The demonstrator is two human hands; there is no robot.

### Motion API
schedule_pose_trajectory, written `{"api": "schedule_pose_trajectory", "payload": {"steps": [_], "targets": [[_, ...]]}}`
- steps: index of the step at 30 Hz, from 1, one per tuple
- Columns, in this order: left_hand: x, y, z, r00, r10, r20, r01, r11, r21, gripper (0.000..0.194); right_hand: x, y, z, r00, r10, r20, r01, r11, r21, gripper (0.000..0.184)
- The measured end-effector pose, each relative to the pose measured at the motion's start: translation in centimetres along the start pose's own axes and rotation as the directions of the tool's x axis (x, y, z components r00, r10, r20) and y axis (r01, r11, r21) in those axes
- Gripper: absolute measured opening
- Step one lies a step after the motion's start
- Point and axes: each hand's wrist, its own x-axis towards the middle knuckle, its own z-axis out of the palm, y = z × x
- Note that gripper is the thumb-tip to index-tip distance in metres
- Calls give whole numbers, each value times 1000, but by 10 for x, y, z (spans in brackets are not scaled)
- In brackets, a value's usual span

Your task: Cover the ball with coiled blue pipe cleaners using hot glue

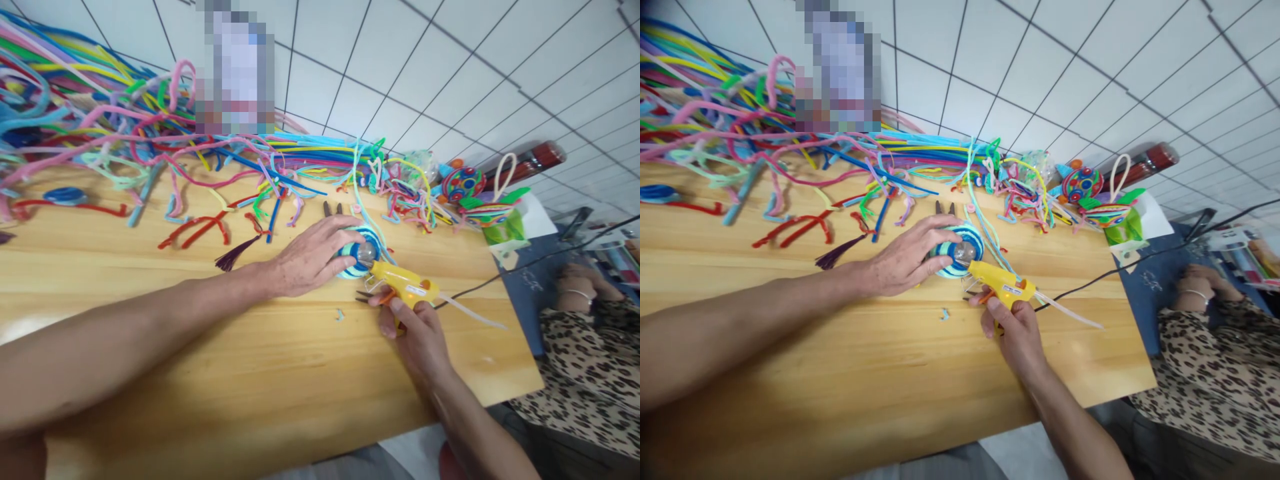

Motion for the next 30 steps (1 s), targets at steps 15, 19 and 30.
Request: {"api": "schedule_pose_trajectory", "payload": {"steps": [15, 19, 30], "targets": [[0, 2, 0, 999, -26, 23, 26, 1000, -10, 31, -4, 6, -2, 1000, -1, -3, 1, 1000, -1, 35], [0, 1, 1, 999, -22, 25, 22, 1000, -7, 31, -3, 5, -1, 1000, -9, -17, 9, 1000, 23, 35], [1, 2, 0, 1000, -1, 19, 1, 1000, 8, 31, -3, 4, -4, 1000, -10, 7, 10, 1000, -17, 35]]}}
